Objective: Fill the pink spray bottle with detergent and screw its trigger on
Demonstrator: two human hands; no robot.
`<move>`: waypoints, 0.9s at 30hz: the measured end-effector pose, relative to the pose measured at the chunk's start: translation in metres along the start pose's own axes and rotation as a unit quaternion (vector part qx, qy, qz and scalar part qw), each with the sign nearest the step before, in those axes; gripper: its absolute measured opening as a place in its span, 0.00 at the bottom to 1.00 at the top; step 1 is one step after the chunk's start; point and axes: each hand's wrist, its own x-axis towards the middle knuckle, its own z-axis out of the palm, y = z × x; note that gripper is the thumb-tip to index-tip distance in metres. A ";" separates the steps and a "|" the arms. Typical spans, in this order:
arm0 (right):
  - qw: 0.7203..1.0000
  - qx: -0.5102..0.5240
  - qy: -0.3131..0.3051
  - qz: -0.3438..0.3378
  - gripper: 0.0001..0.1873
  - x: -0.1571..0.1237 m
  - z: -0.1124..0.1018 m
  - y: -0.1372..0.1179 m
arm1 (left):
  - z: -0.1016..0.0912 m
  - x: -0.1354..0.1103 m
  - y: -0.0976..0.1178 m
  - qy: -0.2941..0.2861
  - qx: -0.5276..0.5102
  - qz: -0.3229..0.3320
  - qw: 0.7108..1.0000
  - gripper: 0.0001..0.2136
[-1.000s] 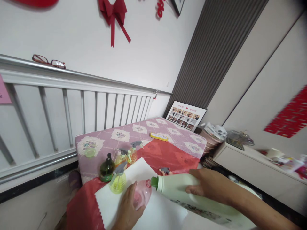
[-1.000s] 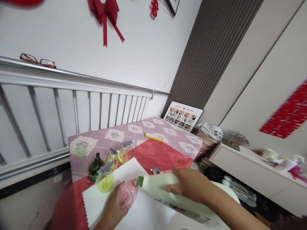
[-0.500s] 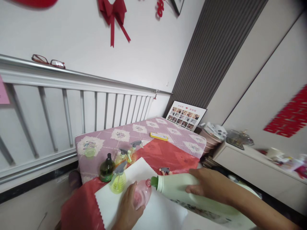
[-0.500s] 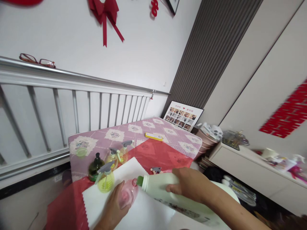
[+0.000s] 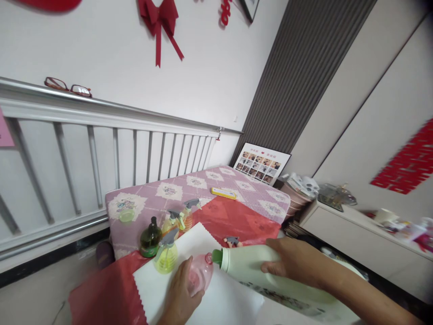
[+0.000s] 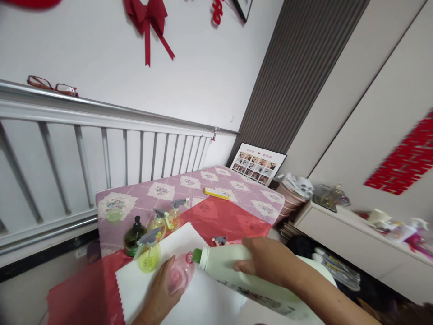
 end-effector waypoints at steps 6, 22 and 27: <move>1.000 0.004 0.000 -0.004 0.24 -0.001 0.000 0.001 | -0.001 0.000 0.002 0.001 -0.004 -0.003 1.000 0.38; 1.000 0.005 0.003 -0.007 0.25 -0.001 0.002 0.002 | 0.001 0.002 0.001 0.013 -0.005 0.004 1.000 0.39; 1.000 0.007 0.002 -0.012 0.23 -0.002 0.000 0.001 | 0.001 0.002 0.003 0.005 -0.003 0.003 1.000 0.37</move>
